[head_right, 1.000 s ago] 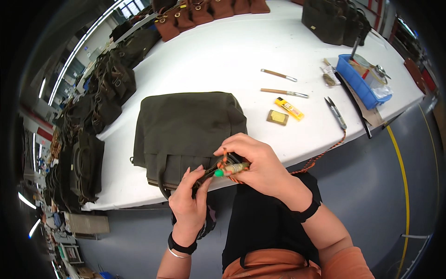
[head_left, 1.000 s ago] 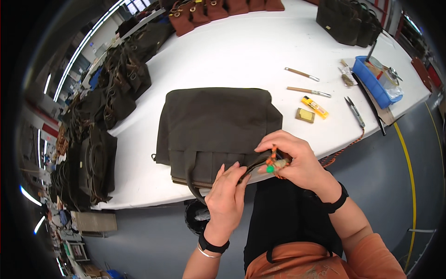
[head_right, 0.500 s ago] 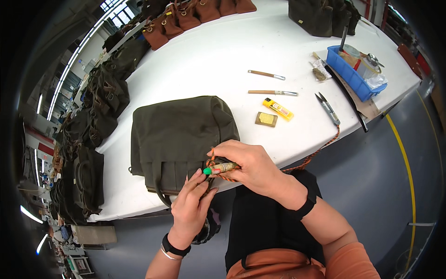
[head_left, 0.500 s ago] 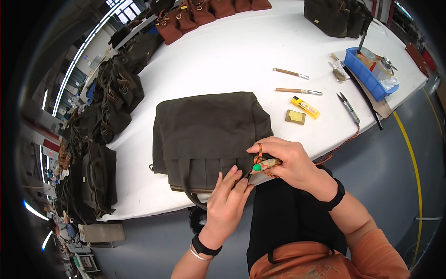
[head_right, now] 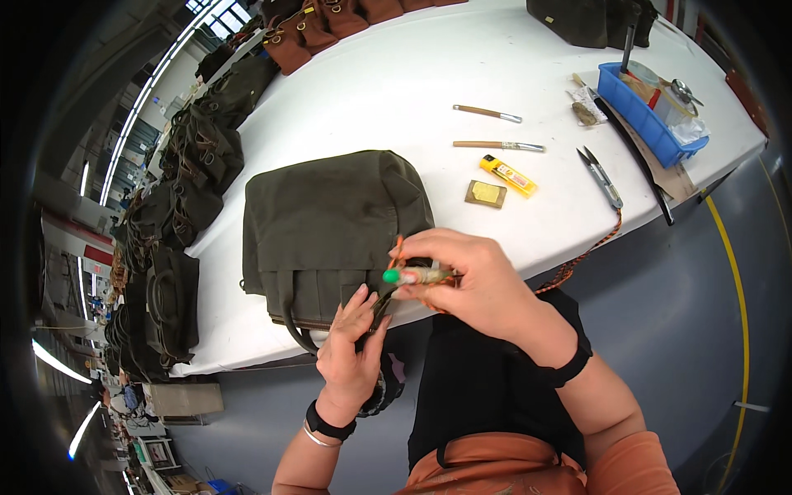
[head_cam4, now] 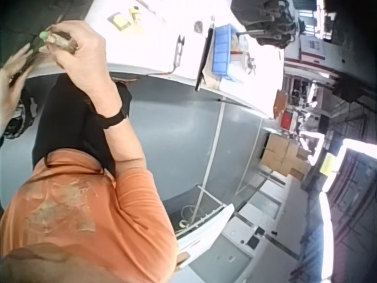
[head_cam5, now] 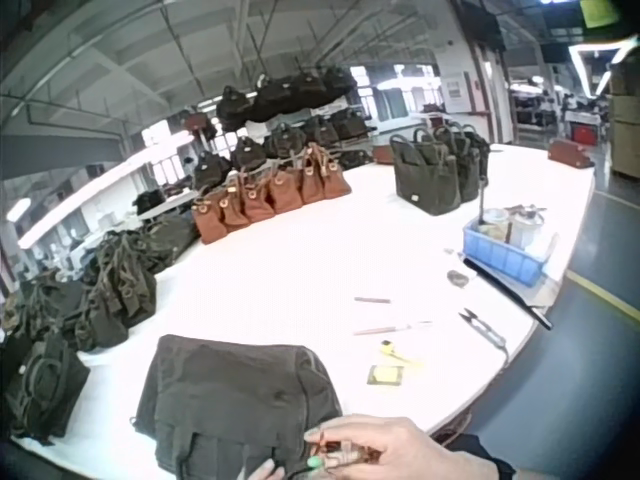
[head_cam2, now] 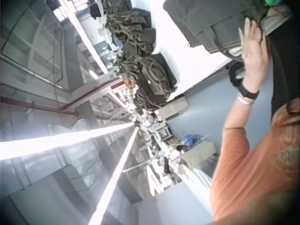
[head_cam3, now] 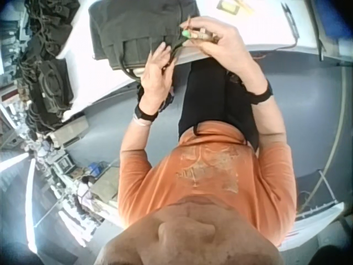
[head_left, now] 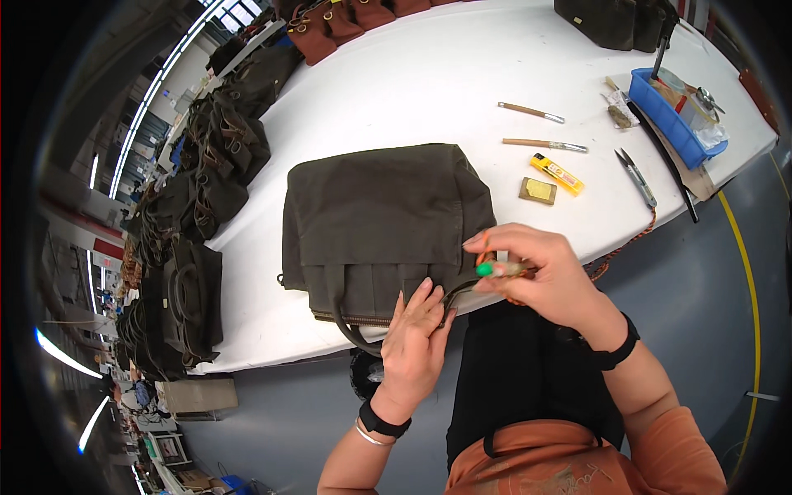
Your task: The person trims loose threads on a dark green canvas handbag using a utility knife. They then use a marker to mark the fabric and rub the surface and edges with a yellow block. The person handles the bag's handles and zipper area throughout the process.
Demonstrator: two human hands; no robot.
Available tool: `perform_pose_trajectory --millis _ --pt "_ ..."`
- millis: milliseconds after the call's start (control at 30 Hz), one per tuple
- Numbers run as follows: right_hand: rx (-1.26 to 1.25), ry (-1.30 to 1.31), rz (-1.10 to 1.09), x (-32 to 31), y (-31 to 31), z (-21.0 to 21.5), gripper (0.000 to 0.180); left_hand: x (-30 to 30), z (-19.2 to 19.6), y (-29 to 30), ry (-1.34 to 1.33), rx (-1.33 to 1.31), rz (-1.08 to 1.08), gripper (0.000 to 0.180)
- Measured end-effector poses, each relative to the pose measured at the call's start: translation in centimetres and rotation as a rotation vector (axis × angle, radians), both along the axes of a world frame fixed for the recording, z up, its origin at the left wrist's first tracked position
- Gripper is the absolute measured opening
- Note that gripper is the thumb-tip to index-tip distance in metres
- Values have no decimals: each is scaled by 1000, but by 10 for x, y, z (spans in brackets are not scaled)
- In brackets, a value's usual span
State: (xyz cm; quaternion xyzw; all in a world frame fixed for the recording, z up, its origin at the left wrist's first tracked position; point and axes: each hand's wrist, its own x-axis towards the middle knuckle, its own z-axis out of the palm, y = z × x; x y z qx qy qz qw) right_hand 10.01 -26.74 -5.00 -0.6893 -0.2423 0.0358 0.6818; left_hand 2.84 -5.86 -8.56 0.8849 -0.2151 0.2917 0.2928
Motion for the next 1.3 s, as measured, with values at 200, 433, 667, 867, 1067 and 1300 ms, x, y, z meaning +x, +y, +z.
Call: perform_pose_trajectory --millis 200,433,667,867,1067,1300 --pt "-241 2 -499 26 -45 9 22 3 2 -2 9 -20 12 28" --pt "-752 -296 -796 64 -89 -10 41 6 10 -9 115 -72 54 23" --pt "-514 -642 -54 3 -29 31 62 3 12 -7 166 -110 81 24" --pt "-498 -766 98 14 -5 7 35 0 32 5 100 -77 -1 22" --pt "-384 -880 53 16 4 10 33 -6 56 20 -2 96 -12 22" --pt "-367 -905 -9 9 15 20 35 -8 71 30 -120 313 -6 26"
